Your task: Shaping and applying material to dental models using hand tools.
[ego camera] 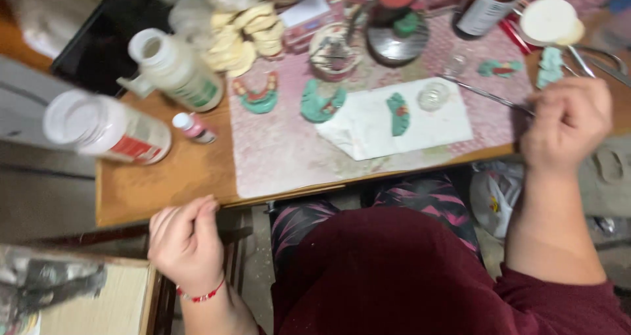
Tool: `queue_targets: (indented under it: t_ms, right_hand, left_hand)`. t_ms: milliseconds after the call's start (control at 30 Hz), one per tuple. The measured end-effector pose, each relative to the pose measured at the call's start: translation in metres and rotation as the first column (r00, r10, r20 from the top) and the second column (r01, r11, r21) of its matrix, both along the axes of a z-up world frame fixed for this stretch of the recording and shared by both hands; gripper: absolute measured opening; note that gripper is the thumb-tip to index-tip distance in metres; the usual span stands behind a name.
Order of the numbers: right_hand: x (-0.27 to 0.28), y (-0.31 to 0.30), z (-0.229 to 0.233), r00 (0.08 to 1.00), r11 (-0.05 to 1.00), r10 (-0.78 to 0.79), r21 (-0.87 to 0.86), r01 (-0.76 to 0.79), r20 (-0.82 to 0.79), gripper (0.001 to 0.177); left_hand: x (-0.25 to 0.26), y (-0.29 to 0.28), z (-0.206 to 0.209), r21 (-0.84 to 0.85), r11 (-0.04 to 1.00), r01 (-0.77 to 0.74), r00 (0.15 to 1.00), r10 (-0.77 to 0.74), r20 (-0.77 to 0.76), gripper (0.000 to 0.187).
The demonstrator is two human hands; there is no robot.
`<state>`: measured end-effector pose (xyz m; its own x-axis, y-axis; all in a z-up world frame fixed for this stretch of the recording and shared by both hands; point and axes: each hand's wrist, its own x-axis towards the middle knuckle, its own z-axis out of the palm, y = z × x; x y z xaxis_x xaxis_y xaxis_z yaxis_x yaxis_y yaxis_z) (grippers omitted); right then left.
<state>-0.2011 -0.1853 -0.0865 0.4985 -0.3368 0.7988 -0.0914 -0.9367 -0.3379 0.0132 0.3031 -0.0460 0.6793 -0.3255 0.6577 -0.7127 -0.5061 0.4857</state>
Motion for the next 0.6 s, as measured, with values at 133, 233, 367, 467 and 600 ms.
queue_targets:
  t_ms: [133, 233, 367, 467, 600]
  right_hand:
    - [0.009, 0.013, 0.016, 1.000, 1.000, 0.025, 0.011, -0.025, 0.004, 0.049]
    - [0.009, 0.013, 0.015, 0.999, 0.999, 0.032, 0.028, -0.032, 0.013, 0.046]
    - [0.006, 0.013, 0.015, 0.999, 0.999, 0.048, 0.026, -0.048, 0.002, 0.046]
    - [-0.002, 0.006, 0.006, 0.997, 0.996, 0.081, 0.042, -0.081, -0.009, 0.048]
    - [-0.027, -0.101, -0.105, 0.965, 0.956, -0.009, 0.280, 0.086, -0.264, 0.034]
  left_hand:
    - [-0.001, 0.006, -0.014, 0.045, 0.994, -0.102, 0.994, 0.104, -0.045, 0.025]
    - [0.002, 0.011, -0.020, 0.079, 0.995, -0.057, 0.997, 0.060, -0.043, 0.039]
    - [-0.001, -0.005, -0.002, 0.085, 0.996, -0.039, 0.999, 0.040, -0.005, 0.050]
    - [0.000, -0.012, 0.008, 0.047, 0.999, -0.012, 0.999, 0.010, 0.037, 0.055]
    - [0.000, -0.011, 0.017, 0.059, 0.998, -0.004, 1.000, 0.005, -0.003, 0.036]
